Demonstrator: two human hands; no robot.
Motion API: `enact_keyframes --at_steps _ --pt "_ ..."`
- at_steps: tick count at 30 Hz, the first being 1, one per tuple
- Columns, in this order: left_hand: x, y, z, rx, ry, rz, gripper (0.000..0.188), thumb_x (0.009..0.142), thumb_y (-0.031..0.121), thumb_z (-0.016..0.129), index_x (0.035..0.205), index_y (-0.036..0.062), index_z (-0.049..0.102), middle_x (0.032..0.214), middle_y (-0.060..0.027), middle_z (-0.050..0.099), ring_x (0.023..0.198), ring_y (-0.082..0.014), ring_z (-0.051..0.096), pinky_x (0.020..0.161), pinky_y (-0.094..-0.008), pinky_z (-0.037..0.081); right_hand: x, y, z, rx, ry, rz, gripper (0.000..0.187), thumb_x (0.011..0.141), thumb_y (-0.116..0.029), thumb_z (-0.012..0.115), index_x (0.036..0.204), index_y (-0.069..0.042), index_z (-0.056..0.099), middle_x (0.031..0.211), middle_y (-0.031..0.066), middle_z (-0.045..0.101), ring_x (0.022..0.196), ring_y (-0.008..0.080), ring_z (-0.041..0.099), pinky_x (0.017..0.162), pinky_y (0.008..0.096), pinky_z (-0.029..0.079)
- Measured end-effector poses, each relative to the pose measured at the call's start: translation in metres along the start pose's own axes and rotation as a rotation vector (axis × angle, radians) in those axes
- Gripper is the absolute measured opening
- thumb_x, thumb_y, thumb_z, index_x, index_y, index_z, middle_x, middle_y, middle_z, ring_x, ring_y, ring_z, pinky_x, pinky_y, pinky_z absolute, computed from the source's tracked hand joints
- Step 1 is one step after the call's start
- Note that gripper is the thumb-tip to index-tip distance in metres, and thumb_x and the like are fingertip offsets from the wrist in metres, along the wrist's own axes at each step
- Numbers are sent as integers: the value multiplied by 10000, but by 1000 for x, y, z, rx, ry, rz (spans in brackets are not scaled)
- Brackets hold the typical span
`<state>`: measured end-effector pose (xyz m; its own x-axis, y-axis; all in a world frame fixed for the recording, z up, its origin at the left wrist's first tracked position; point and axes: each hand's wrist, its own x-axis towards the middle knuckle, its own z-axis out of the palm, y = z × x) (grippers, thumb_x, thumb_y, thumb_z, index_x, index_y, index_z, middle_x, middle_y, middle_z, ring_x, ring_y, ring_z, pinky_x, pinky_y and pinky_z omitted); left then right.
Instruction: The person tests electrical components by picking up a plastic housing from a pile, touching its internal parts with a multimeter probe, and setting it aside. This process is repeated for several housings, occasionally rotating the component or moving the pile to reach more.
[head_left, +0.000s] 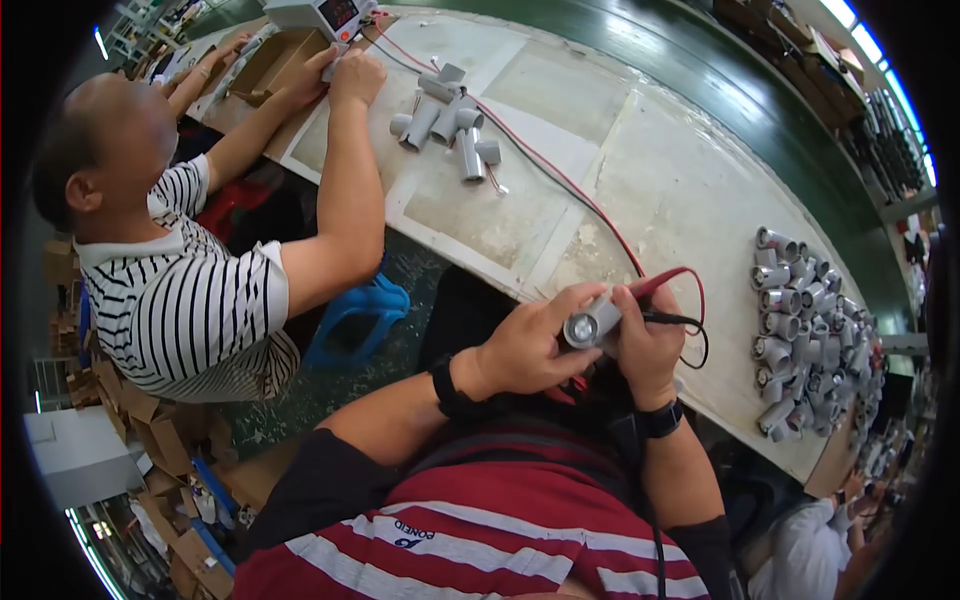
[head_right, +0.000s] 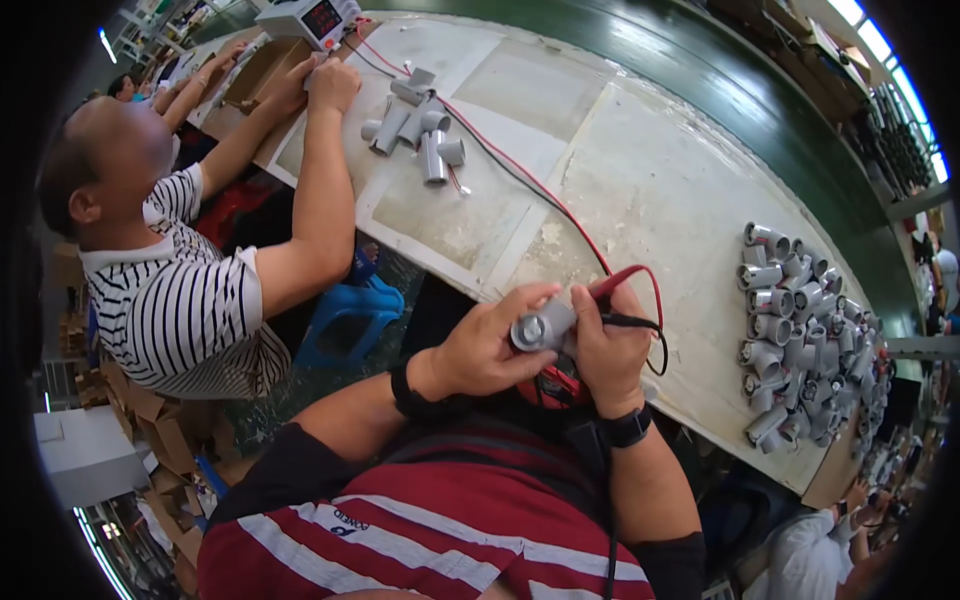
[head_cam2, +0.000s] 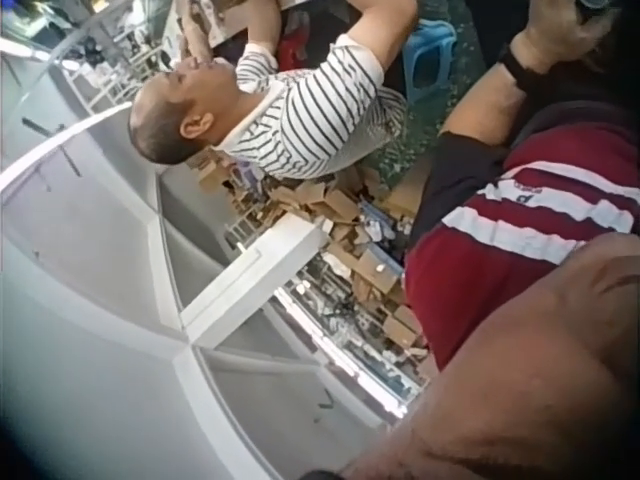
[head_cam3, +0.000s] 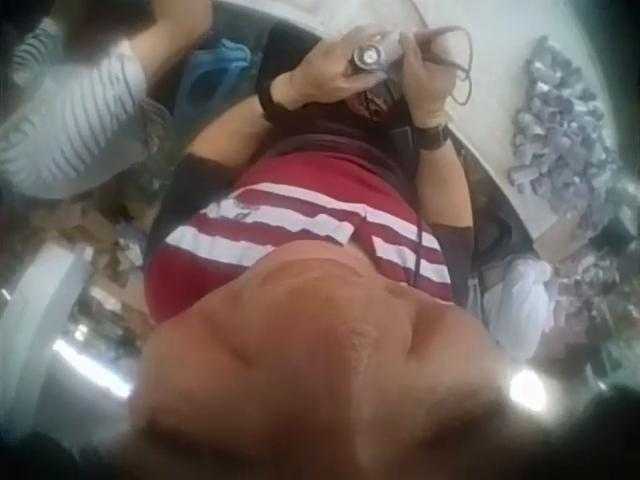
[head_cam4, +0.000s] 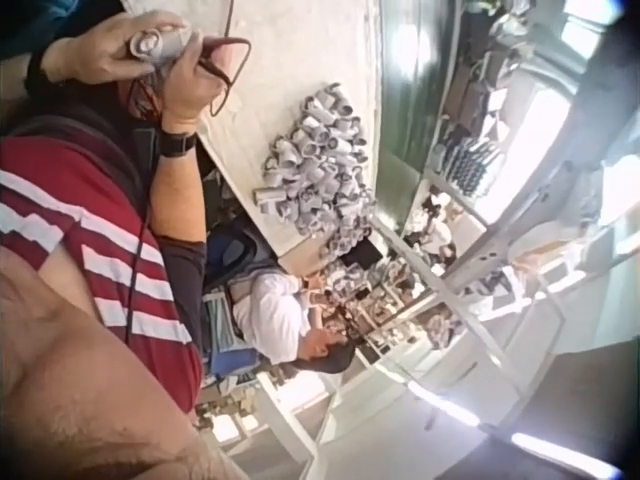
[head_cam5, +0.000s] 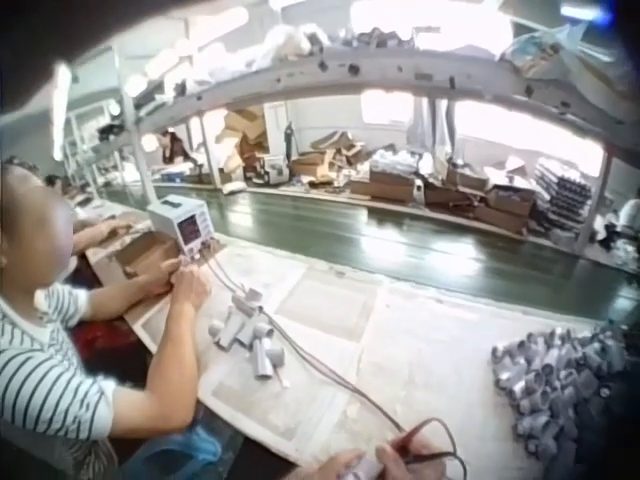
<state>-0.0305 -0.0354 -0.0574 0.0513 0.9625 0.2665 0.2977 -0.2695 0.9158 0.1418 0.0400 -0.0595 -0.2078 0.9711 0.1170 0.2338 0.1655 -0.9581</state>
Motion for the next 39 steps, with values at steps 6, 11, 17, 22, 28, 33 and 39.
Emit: enact_keyframes --at_steps 6,11,17,22,28,33,39 --pt "8 -6 11 30 49 38 734 862 168 816 1497 29 475 1195 -214 705 1084 -387 720 926 -426 578 6 21 -6 -99 31 -83 123 966 -119 752 933 -15 696 775 40 683 684 109 603 610 280 475" --pt "-4 8 2 -179 109 -243 618 894 133 804 1417 20 494 1210 -170 690 1079 -230 696 907 -374 571 5 26 5 -211 132 -412 180 960 -156 744 878 -15 668 715 69 650 621 126 591 559 339 469" --pt "34 -19 -32 -149 129 -443 524 898 129 783 1332 11 513 1048 -137 694 863 -222 690 745 -349 548 5 19 -13 452 2 137 91 1000 -117 710 981 -37 672 801 49 700 666 109 644 564 261 534" --pt "61 -28 -92 553 196 -430 584 897 264 782 1364 24 527 1234 -187 640 1069 -294 652 873 -417 529 -1 11 -10 548 -20 163 83 1005 -97 696 1022 -23 661 838 63 707 686 111 660 569 252 546" --pt "65 -83 -120 1456 82 186 803 918 422 732 1585 102 420 1632 -169 406 1510 -382 364 1198 -599 316 2 20 -14 169 -61 -60 108 974 -111 730 954 -28 664 812 75 686 679 149 641 570 301 504" --pt "112 -76 -137 1484 31 -148 733 990 354 670 1622 124 376 1657 -169 391 1557 -365 314 1245 -581 264 3 16 -14 185 66 -264 168 916 -139 764 923 -22 644 775 148 591 709 334 611 645 403 487" --pt "244 55 -19 865 -491 108 584 1020 308 667 1525 63 502 1496 -226 571 1386 -376 545 1146 -408 441 -1 19 -12 212 29 -394 131 904 -98 758 938 -23 656 782 141 603 711 359 607 656 404 502"
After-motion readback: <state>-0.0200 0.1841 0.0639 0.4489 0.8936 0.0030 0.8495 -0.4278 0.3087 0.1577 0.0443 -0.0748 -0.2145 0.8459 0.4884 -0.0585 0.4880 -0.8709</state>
